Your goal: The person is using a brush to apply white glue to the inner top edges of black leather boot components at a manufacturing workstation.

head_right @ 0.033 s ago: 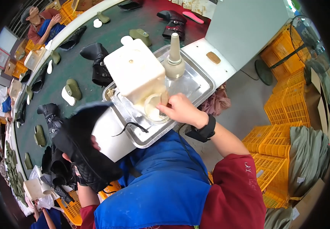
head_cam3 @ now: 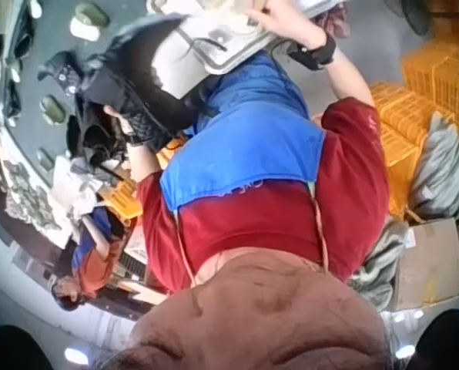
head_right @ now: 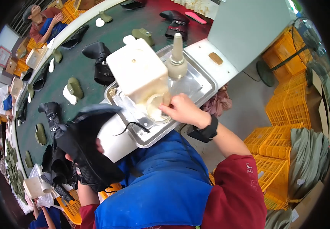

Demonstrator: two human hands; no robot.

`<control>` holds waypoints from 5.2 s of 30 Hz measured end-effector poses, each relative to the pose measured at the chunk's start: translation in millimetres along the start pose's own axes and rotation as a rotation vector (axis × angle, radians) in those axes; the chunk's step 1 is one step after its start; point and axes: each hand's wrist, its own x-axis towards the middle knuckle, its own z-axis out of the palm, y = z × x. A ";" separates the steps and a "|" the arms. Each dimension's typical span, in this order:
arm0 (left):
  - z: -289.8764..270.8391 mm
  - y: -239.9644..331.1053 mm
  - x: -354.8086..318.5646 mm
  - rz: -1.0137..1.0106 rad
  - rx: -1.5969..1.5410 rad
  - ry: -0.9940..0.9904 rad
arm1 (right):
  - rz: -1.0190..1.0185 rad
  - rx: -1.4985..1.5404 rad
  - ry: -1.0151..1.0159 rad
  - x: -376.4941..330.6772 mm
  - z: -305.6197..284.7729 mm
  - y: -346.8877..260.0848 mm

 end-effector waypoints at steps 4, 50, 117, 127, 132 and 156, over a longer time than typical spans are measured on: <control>4.0 2.7 -7.7 0.050 0.074 0.017 | 0.177 0.031 -0.104 0.9 -19.3 -10.5; -47.1 -21.7 14.5 -0.307 0.495 -0.355 | -0.253 0.497 -0.374 33.3 3.5 -119.7; -3.8 1.6 -52.9 0.777 1.672 0.630 | -0.026 -0.125 -0.100 -22.4 99.5 -48.8; 1.7 3.9 -63.2 0.788 1.655 0.645 | 0.123 -0.175 0.022 -0.5 35.3 -80.0; 3.6 -6.6 -47.8 0.867 1.530 0.368 | 0.120 -0.204 -0.053 -2.9 48.1 -56.9; 16.9 -14.2 -33.9 0.648 1.090 0.379 | 0.071 0.498 -0.535 -28.9 151.0 -107.3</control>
